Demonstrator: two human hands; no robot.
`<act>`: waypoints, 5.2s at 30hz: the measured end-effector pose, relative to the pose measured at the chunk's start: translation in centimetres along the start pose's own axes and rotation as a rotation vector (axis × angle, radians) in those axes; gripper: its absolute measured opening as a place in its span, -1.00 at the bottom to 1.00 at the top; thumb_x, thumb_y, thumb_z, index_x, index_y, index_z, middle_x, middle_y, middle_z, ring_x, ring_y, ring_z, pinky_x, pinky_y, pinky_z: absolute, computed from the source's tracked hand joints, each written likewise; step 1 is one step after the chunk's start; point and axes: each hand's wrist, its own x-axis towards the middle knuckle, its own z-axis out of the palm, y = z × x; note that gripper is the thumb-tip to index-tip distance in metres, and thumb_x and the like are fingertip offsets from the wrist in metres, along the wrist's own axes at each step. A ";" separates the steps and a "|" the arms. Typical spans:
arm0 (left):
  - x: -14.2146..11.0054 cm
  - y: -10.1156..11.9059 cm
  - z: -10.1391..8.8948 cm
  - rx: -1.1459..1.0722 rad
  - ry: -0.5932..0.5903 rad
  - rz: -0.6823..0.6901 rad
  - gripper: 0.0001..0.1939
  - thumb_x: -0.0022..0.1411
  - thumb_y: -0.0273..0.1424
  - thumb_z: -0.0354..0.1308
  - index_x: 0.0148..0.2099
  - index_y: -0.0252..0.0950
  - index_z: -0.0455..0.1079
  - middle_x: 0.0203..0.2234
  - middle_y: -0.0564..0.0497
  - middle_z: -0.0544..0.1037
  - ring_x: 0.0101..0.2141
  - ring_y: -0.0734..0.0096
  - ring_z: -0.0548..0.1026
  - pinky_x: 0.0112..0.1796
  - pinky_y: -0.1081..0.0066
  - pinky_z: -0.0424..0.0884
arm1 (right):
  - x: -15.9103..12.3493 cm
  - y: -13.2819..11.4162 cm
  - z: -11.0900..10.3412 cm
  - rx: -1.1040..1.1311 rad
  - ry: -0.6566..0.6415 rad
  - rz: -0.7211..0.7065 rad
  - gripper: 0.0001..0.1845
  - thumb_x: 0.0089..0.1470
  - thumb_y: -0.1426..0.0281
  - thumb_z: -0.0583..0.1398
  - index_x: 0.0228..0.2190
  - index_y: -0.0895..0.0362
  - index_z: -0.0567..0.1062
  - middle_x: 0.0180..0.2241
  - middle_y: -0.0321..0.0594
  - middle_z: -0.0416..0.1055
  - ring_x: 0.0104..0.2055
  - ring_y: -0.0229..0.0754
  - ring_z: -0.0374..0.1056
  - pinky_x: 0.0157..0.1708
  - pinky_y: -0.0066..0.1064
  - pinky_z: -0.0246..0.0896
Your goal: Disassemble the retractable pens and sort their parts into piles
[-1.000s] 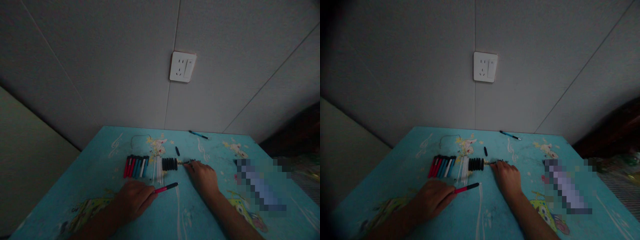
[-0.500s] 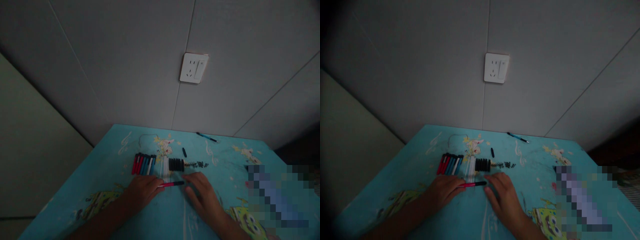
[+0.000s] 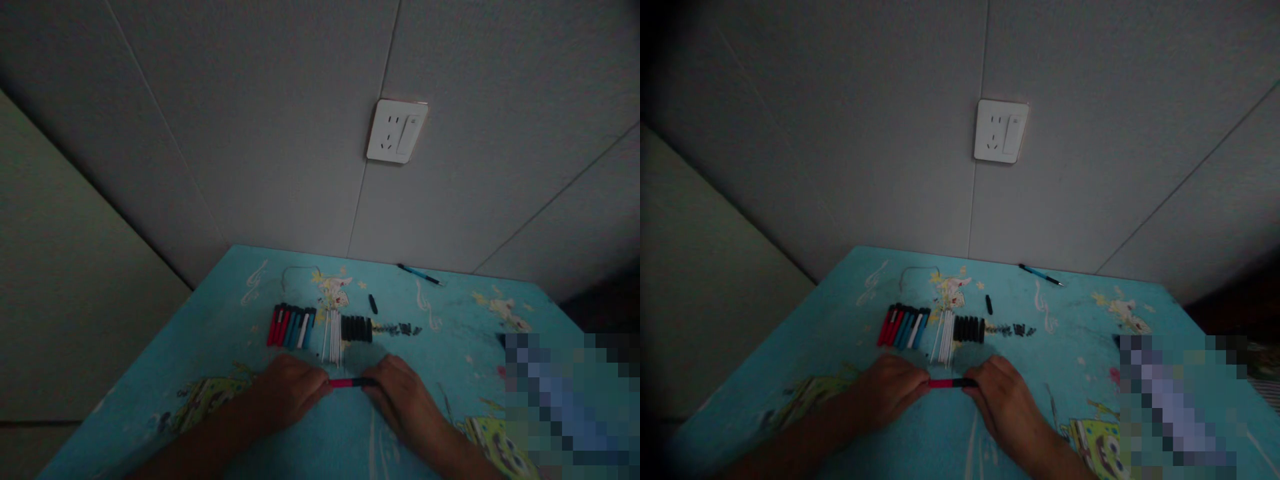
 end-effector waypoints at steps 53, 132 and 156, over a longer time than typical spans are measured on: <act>0.3 -0.1 0.3 -0.002 -0.041 -0.067 -0.73 0.47 -0.31 -0.05 -0.24 -0.28 0.39 -0.50 0.06 0.50 -0.48 0.41 0.49 -0.43 0.43 0.32 | 0.2 -0.5 0.8 0.068 -0.109 0.185 -0.78 0.36 0.33 0.04 -0.17 0.04 0.49 -0.27 -0.25 0.48 -0.23 -0.16 0.42 -0.14 -0.31 0.31; 0.0 -1.0 -0.1 -0.513 0.239 -0.450 -0.64 0.38 -0.45 -0.02 0.16 -0.19 0.37 -0.07 -0.06 0.57 -0.39 0.45 0.55 -0.24 0.38 0.51 | 0.1 -1.7 0.2 0.152 0.069 0.224 -0.71 0.32 0.40 0.03 -0.10 0.09 0.53 -0.29 -0.18 0.41 -0.27 -0.20 0.41 -0.24 -0.38 0.34; 1.5 1.0 1.6 -0.311 -0.076 -0.318 -0.44 0.24 -0.68 0.01 0.22 -0.16 0.29 -0.09 -0.04 0.41 -0.10 0.30 0.45 -0.03 0.25 0.45 | -0.1 -1.5 0.8 0.167 0.040 0.174 -0.64 0.28 0.45 0.04 0.04 0.08 0.47 -0.21 -0.11 0.48 -0.23 -0.15 0.46 -0.18 -0.33 0.41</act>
